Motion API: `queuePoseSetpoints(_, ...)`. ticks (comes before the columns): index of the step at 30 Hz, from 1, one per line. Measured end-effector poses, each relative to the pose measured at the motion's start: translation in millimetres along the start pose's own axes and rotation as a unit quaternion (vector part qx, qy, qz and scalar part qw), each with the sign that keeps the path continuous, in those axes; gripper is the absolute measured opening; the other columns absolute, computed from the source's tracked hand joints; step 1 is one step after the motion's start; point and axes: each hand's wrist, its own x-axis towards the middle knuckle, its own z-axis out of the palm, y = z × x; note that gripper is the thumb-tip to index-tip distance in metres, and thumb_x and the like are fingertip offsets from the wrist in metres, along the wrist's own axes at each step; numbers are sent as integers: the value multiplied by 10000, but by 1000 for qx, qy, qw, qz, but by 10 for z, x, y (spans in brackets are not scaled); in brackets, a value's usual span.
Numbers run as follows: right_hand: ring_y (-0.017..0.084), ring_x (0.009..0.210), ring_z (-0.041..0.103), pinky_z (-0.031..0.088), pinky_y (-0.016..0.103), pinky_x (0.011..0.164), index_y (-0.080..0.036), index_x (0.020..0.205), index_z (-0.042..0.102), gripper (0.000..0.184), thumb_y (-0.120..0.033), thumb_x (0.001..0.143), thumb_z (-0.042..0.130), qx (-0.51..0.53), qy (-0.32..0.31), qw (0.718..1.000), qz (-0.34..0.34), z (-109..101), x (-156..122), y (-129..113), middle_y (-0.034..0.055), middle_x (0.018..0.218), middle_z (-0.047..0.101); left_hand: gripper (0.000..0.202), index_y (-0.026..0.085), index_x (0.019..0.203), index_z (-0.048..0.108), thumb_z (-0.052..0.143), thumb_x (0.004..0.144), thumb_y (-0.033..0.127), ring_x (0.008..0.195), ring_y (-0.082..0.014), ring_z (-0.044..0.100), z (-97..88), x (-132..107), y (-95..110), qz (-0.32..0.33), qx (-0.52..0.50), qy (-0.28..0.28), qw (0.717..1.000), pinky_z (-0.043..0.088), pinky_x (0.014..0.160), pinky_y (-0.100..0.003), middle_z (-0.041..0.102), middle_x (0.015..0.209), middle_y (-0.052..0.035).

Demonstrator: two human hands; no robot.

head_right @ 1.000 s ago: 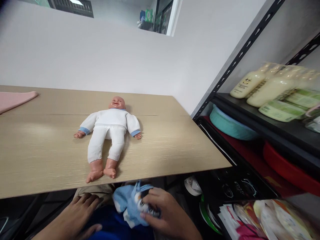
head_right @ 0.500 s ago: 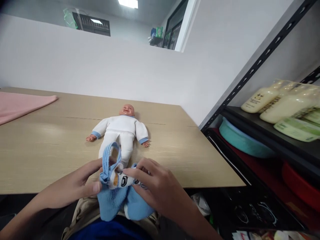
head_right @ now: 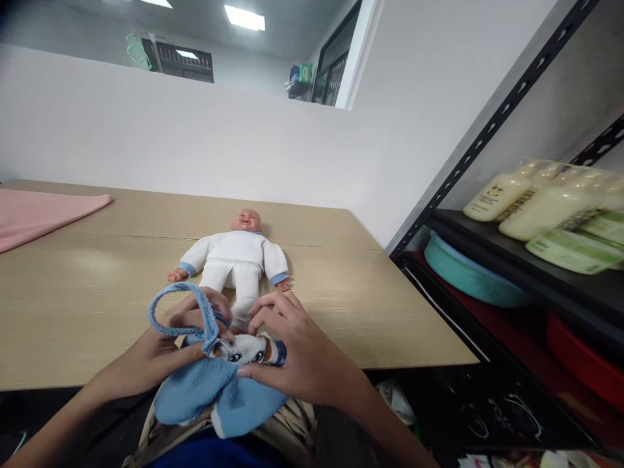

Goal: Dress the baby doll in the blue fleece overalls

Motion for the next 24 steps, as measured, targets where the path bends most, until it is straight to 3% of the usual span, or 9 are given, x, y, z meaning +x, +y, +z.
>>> queuePoseSetpoints(4,177,883,678,537,280,781,-249,1011,604,438,-179,839,1001,66,-24,996,50,13,9,-22,-38,1024,713,266,242,1142,793,731,1104,498,1177,-281,759,4,-13,-25,-17,6,22,1000,622,1028,-378,817,1193,-90)
queuePoseSetpoints(6,166,842,646,501,268,732,-246,1035,620,414,-125,832,960,64,-8,997,46,34,11,-37,-42,993,686,295,232,1104,767,699,1120,519,1061,-255,762,9,-6,-41,-17,19,57,998,619,939,-347,808,1113,-74)
queuePoseSetpoints(10,159,807,648,498,265,733,-265,1150,707,484,24,783,834,50,5,998,33,70,40,-52,-57,969,693,369,221,987,725,671,1130,557,848,-195,694,7,29,-77,-23,15,118,993,571,794,-290,734,909,-17)
queuePoseSetpoints(14,195,966,698,553,309,911,-259,1148,741,380,-13,875,841,46,1,998,-40,104,91,-36,-22,1075,773,486,212,863,688,624,1140,606,769,-180,640,-23,52,-91,-51,13,141,989,536,744,-280,687,818,-7)
queuePoseSetpoints(19,222,1061,694,536,373,1029,-268,1040,732,242,-35,977,754,52,54,993,-93,133,126,-3,-3,1049,747,389,237,990,738,614,1147,571,933,-214,674,-93,17,-75,-39,29,175,983,555,895,-306,732,963,-23)
queuePoseSetpoints(22,214,1035,715,557,351,984,-265,1067,708,282,-12,945,736,73,51,993,-80,139,115,-10,0,1066,753,254,272,1149,755,665,1134,509,1051,-224,687,-139,-61,-19,-30,41,185,981,559,951,-301,750,1103,-29)
queuePoseSetpoints(24,204,988,719,574,328,927,-270,1154,713,380,-1,891,764,81,39,995,-48,148,101,-21,-4,1086,759,206,278,1129,747,690,1127,476,1024,-210,688,-173,-132,53,-23,52,156,986,567,925,-279,735,1071,-22)
